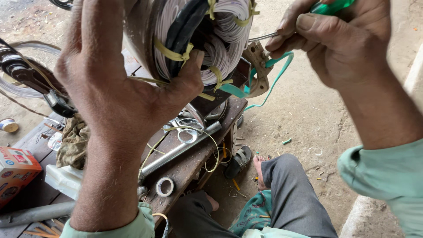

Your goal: The person works on an electric motor stator clamped at a workbench, tightening and tying the winding bundle with a yellow cord, using a screwdriver on the motor housing, and adjusting a green wire. They briefly handle a phone on the bench, then resume tying the cord around the windings.

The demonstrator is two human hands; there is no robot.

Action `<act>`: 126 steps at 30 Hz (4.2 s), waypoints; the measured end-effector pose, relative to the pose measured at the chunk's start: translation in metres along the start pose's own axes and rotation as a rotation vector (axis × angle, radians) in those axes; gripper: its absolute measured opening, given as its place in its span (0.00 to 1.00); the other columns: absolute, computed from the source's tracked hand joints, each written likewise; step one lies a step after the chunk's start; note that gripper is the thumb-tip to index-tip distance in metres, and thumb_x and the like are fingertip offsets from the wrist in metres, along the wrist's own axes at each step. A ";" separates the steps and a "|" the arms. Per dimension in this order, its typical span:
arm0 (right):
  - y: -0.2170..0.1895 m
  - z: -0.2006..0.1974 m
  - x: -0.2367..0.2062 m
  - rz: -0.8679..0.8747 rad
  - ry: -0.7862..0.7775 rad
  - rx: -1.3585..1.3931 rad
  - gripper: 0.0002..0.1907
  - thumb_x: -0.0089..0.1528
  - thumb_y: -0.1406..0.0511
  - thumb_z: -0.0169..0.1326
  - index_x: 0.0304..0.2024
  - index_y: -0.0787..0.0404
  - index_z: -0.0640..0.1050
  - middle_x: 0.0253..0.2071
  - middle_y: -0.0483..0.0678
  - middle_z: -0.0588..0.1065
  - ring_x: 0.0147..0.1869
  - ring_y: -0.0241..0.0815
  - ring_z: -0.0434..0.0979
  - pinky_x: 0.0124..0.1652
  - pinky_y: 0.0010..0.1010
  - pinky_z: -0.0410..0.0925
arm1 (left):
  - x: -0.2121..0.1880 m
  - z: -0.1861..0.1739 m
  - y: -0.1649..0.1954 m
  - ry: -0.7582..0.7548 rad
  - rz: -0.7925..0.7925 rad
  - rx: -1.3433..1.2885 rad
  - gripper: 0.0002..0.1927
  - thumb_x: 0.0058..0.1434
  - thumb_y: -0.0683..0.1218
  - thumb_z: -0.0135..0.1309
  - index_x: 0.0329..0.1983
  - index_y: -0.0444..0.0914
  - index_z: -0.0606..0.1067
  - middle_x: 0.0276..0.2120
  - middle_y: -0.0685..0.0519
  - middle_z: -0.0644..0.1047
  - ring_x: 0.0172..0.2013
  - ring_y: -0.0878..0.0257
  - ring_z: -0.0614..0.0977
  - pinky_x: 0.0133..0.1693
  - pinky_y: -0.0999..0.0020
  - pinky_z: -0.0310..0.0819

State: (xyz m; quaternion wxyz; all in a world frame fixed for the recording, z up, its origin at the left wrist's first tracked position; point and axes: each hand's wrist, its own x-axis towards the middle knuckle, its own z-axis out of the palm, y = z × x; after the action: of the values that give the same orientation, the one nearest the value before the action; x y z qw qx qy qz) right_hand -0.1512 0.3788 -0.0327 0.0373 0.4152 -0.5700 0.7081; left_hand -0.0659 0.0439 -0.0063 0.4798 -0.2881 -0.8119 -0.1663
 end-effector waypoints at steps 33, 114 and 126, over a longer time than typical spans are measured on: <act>0.024 0.004 -0.022 -0.113 -0.064 0.111 0.14 0.71 0.78 0.52 0.44 0.58 0.63 0.50 0.59 0.77 0.55 0.54 0.84 0.52 0.42 0.82 | 0.010 0.004 0.010 -0.013 0.016 -0.005 0.26 0.66 0.46 0.62 0.62 0.32 0.68 0.62 0.42 0.75 0.60 0.50 0.79 0.62 0.62 0.74; -0.025 0.040 -0.007 0.343 -0.054 -0.852 0.08 0.64 0.64 0.58 0.42 0.58 0.85 0.31 0.47 0.84 0.28 0.33 0.81 0.28 0.24 0.75 | 0.022 0.005 0.016 0.010 0.023 -0.009 0.28 0.68 0.46 0.63 0.65 0.28 0.69 0.65 0.35 0.73 0.68 0.44 0.77 0.69 0.59 0.73; 0.012 0.042 -0.023 -0.248 -0.055 -0.882 0.06 0.73 0.67 0.58 0.51 0.60 0.83 0.41 0.48 0.83 0.38 0.36 0.85 0.40 0.26 0.80 | 0.020 0.010 0.019 0.036 0.035 -0.039 0.27 0.68 0.46 0.59 0.65 0.27 0.69 0.65 0.35 0.73 0.68 0.44 0.76 0.69 0.60 0.68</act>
State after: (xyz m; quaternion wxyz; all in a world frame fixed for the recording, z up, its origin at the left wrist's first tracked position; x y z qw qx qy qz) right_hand -0.1195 0.3497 -0.0562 0.2798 0.4432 -0.7637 0.3770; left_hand -0.0686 0.0700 0.0066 0.4914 -0.3084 -0.7946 -0.1789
